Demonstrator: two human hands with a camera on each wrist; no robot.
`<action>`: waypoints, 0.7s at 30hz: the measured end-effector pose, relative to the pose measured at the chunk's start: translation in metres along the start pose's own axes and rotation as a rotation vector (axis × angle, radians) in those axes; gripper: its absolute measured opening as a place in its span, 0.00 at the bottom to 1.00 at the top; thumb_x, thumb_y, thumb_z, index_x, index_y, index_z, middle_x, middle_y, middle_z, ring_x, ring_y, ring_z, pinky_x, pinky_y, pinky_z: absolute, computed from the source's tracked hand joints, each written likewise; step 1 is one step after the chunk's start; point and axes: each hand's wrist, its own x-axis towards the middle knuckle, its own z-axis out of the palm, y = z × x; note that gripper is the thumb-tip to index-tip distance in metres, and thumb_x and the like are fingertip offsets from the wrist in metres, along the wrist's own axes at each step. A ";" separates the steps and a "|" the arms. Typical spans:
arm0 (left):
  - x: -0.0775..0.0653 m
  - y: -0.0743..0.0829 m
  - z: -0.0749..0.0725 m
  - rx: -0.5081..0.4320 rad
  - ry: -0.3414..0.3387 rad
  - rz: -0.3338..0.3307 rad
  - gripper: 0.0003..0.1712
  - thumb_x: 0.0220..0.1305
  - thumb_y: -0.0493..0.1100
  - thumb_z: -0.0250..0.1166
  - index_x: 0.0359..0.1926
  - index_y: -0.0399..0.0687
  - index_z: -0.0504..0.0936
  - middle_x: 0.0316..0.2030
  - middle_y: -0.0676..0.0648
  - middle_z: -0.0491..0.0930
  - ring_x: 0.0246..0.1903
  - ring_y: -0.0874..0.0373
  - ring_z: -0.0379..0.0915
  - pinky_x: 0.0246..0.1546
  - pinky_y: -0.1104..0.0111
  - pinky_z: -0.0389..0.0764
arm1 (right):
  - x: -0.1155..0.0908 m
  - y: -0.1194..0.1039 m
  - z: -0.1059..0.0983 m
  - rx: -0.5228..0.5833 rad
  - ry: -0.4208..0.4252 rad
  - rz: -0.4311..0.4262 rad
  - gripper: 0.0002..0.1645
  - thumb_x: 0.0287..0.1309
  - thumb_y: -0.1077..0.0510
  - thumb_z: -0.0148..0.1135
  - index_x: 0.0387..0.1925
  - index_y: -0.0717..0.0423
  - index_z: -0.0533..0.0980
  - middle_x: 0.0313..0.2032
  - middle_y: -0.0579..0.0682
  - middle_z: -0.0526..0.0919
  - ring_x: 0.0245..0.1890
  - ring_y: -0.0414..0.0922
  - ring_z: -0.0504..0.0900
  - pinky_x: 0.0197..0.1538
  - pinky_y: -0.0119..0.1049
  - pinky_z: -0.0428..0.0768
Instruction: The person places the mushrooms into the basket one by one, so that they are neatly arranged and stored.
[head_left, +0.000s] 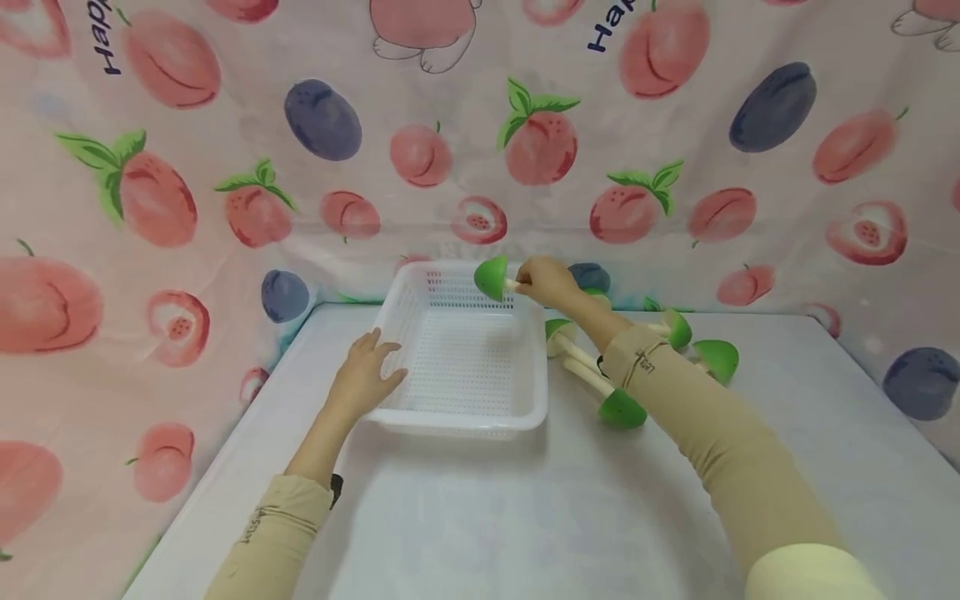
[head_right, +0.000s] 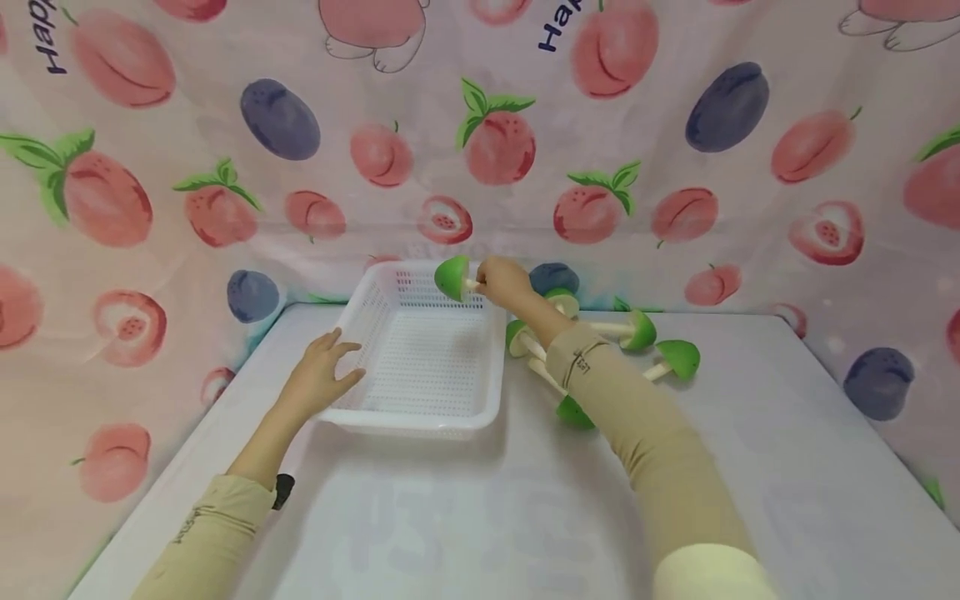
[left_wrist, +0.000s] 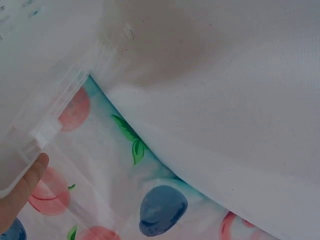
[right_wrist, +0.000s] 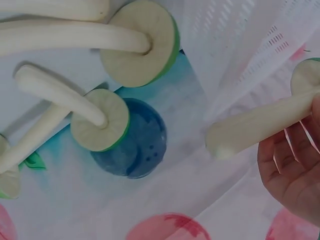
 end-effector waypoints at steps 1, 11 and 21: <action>-0.001 0.000 0.001 0.002 -0.004 -0.001 0.28 0.62 0.49 0.61 0.60 0.40 0.73 0.69 0.31 0.54 0.69 0.35 0.47 0.58 0.37 0.64 | 0.002 -0.002 0.002 -0.006 0.002 -0.010 0.13 0.61 0.59 0.59 0.40 0.65 0.81 0.38 0.60 0.85 0.35 0.50 0.81 0.39 0.41 0.79; -0.003 0.003 0.005 0.018 -0.021 0.003 0.28 0.61 0.48 0.62 0.60 0.41 0.73 0.69 0.31 0.54 0.69 0.36 0.49 0.57 0.40 0.68 | 0.067 0.027 0.050 -0.060 -0.026 -0.048 0.15 0.58 0.48 0.63 0.34 0.56 0.85 0.33 0.51 0.87 0.32 0.46 0.82 0.37 0.39 0.81; -0.001 0.004 -0.004 0.028 -0.003 -0.004 0.27 0.60 0.47 0.64 0.59 0.40 0.74 0.69 0.30 0.54 0.69 0.35 0.50 0.56 0.39 0.69 | 0.132 0.011 0.074 -0.009 -0.104 0.010 0.13 0.55 0.51 0.66 0.38 0.54 0.84 0.39 0.49 0.86 0.39 0.45 0.82 0.41 0.38 0.81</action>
